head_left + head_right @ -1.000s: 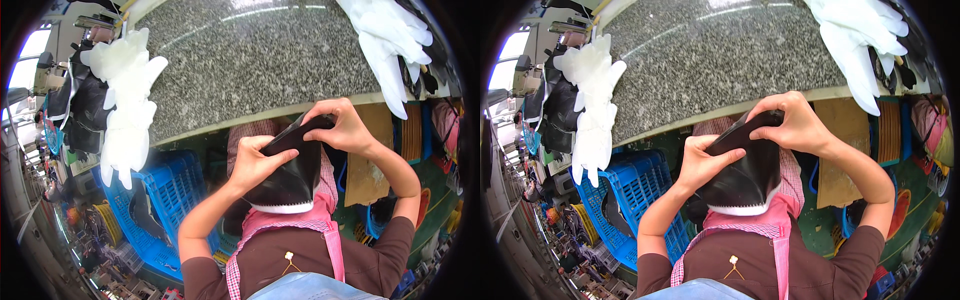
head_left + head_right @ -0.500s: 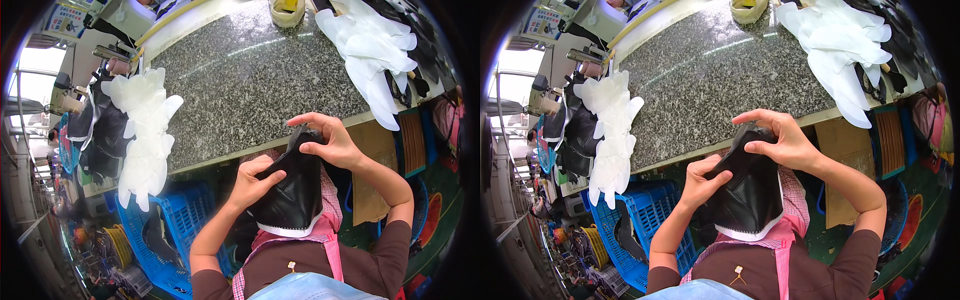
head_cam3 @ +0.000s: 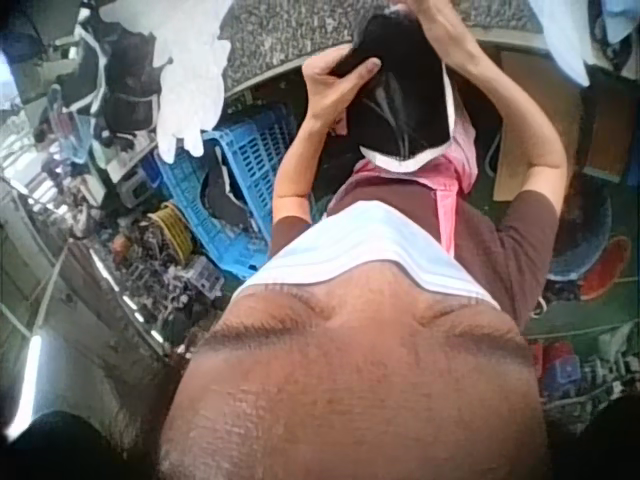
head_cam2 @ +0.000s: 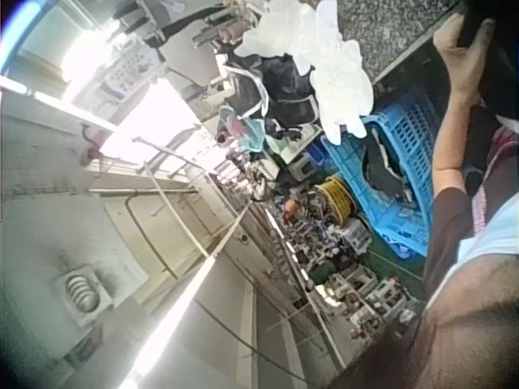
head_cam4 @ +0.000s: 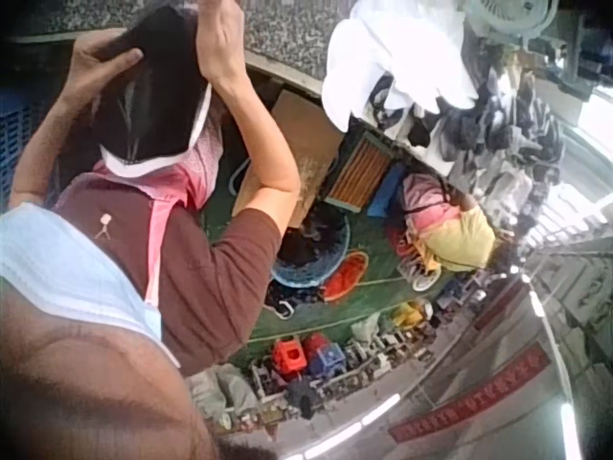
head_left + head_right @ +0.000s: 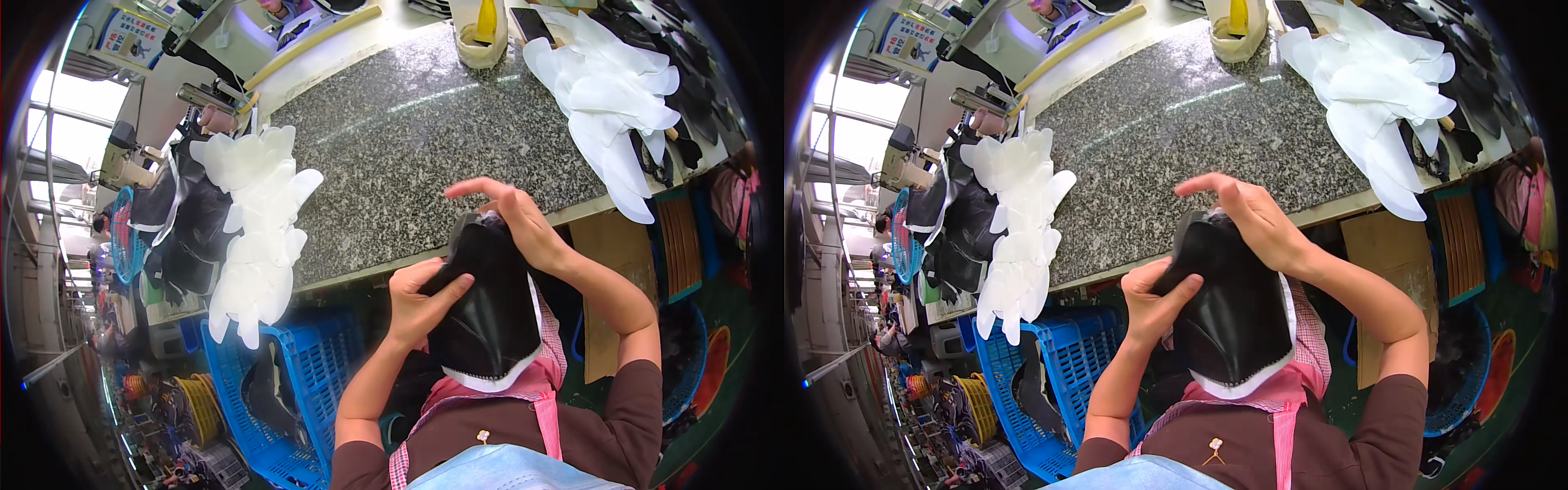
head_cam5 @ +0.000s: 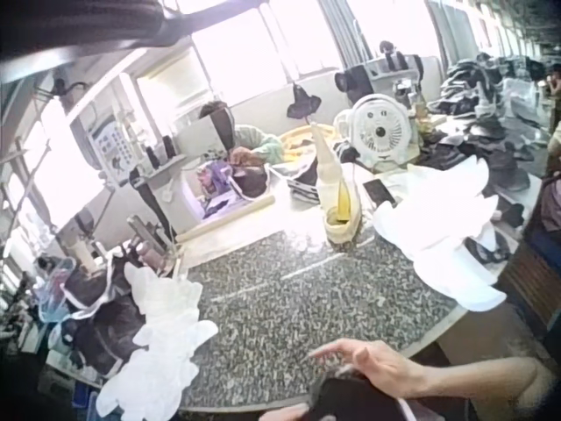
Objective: The person sets down a phone, fits lining into shoe upper pieces, and attaches padding inserts onto the shoe components by hand, folding and pressing the edges together.
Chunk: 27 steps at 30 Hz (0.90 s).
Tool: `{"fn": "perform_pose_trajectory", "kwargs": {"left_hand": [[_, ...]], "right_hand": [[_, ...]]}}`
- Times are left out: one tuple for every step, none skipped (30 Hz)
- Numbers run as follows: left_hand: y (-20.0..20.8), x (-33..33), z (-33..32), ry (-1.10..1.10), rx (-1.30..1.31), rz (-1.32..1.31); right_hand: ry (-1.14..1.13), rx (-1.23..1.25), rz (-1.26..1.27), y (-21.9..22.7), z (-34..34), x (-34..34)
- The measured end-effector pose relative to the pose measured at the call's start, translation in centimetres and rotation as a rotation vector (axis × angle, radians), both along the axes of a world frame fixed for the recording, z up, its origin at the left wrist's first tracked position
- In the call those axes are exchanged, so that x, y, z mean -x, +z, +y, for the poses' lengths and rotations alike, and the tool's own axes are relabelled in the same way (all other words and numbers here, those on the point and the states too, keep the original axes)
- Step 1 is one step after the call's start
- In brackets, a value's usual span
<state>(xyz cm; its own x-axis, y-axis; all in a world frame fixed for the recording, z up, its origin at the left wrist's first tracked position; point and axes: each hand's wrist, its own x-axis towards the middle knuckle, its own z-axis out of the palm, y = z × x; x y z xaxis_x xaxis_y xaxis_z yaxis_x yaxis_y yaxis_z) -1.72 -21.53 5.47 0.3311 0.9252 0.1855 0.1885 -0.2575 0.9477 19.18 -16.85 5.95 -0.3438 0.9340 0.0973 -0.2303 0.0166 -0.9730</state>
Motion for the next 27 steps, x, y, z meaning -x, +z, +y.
{"fn": "perform_pose_trajectory", "kwargs": {"left_hand": [[-0.4,0.4,0.1,0.080,0.061,-0.068],[-0.8,0.7,0.1,0.161,0.121,-0.137],[-1.0,1.4,0.2,0.169,0.189,-0.149],[-1.2,1.6,0.4,0.170,0.186,-0.150],[-1.6,1.8,0.6,0.162,0.182,-0.186],[-1.7,2.0,0.8,0.154,0.179,-0.223],[-1.3,2.0,1.0,0.118,0.193,-0.231],[-0.9,2.0,1.1,0.121,0.193,-0.231],[-0.2,1.9,1.1,0.105,0.254,-0.251],[0.3,1.7,1.2,0.087,0.313,-0.273],[0.4,1.8,1.2,0.090,0.310,-0.274],[0.5,1.8,1.2,0.105,0.238,-0.177],[0.6,1.9,1.3,0.120,0.163,-0.079],[0.5,1.8,1.3,0.125,0.157,-0.080],[0.4,1.4,1.2,0.181,0.127,-0.093],[0.1,1.0,1.0,0.234,0.099,-0.107],[-0.1,0.9,0.8,0.236,0.148,-0.155],[-0.2,0.6,0.8,0.238,0.145,-0.156],[-0.3,0.5,0.6,0.233,0.124,-0.152],[-0.3,0.5,0.5,0.228,0.104,-0.148],[-0.2,0.6,0.6,0.210,0.125,-0.152],[-0.3,1.0,0.9,0.213,0.126,-0.153],[-0.4,1.7,1.2,0.196,0.128,-0.075],[-0.5,2.1,1.6,0.180,0.130,0.002],[1.1,1.5,2.0,0.134,0.133,-0.123],[1.7,1.7,2.5,0.133,0.153,-0.112],[2.1,1.4,3.1,0.109,0.077,-0.087]], "right_hand": [[0.056,0.001,-0.014,0.3,0.1,-0.3],[0.061,-0.005,-0.012,0.2,0.1,-0.6],[0.121,-0.091,-0.161,-0.1,0.0,-0.9],[0.176,-0.176,-0.312,-0.3,-0.2,-1.0],[0.138,-0.243,-0.353,-0.1,-0.4,-0.8],[0.140,-0.246,-0.354,-0.1,-0.4,-0.7],[0.116,-0.180,-0.331,-0.2,-0.4,-0.5],[0.093,-0.114,-0.308,-0.2,-0.4,-0.3],[0.112,-0.184,-0.429,0.1,-0.4,-0.5],[0.114,-0.187,-0.430,-0.1,-0.6,-0.1],[-0.025,-0.270,-0.399,-0.6,-1.0,0.5],[-0.164,-0.352,-0.365,-0.8,-1.4,0.9],[-0.176,-0.401,-0.414,-0.5,-1.6,0.8],[-0.173,-0.407,-0.413,-0.7,-1.5,0.8],[-0.245,-0.533,-0.412,-1.1,-1.4,0.9],[-0.318,-0.658,-0.409,-1.2,-1.3,1.0],[-0.372,-0.677,-0.369,-0.7,-1.4,1.3],[-0.370,-0.680,-0.368,-0.5,-1.4,1.3],[-0.340,-0.665,-0.449,-0.2,-1.5,1.3],[-0.309,-0.648,-0.531,-0.1,-1.7,1.3],[-0.304,-0.648,-0.529,0.1,-1.8,1.4],[-0.311,-0.629,-0.497,0.2,-1.9,1.6],[-0.317,-0.611,-0.465,0.3,-2.0,1.7],[-0.313,-0.610,-0.465,0.4,-2.2,1.6],[-0.277,-0.602,-0.504,0.4,-2.4,1.5],[-0.238,-0.598,-0.538,0.6,-2.5,1.4],[-0.231,-0.599,-0.536,0.8,-2.5,1.5]]}}
